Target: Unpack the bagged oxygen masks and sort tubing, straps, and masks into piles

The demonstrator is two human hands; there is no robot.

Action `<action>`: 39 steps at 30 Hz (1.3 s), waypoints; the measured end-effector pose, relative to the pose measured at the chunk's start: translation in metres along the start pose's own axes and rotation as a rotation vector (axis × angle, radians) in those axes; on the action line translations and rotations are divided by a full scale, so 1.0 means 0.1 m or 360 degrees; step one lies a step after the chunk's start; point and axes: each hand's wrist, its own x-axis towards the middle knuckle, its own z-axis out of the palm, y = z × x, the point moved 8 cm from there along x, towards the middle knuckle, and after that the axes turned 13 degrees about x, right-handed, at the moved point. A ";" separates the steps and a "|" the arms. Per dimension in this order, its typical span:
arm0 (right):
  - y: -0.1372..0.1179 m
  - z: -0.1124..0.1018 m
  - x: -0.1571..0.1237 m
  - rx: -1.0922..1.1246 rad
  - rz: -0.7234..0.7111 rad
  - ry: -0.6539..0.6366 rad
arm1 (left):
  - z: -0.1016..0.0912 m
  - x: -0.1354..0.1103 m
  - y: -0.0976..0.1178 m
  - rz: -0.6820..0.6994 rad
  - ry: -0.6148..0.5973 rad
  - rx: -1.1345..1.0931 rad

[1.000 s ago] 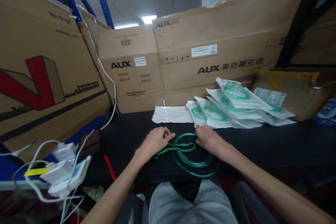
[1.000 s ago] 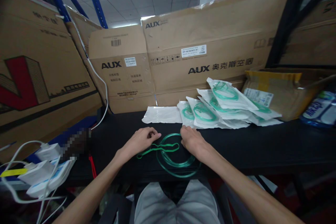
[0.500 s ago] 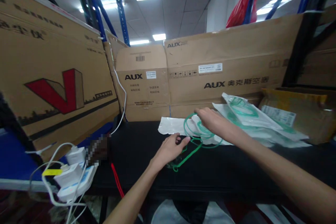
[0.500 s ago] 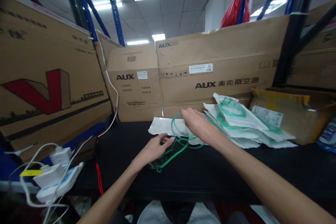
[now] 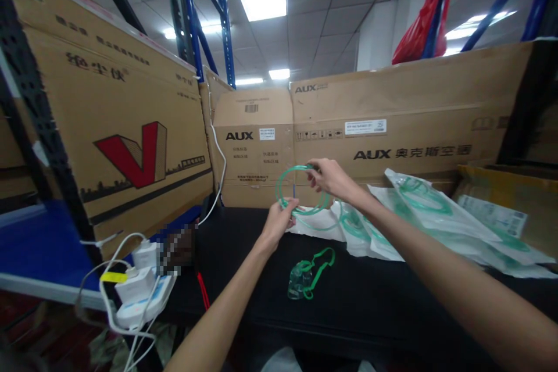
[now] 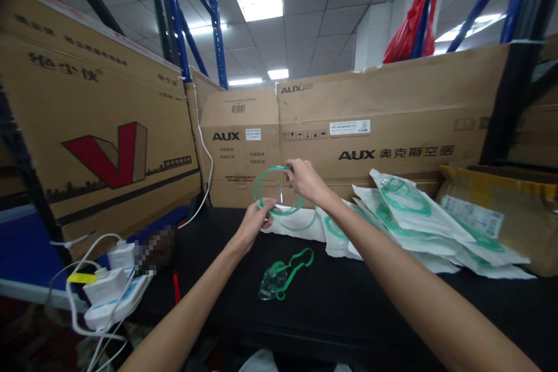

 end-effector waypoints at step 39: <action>0.61 0.56 -1.71 0.0389 0.0133 -0.0169 | -0.24 -0.71 -0.16 0.0234 -0.0576 0.1160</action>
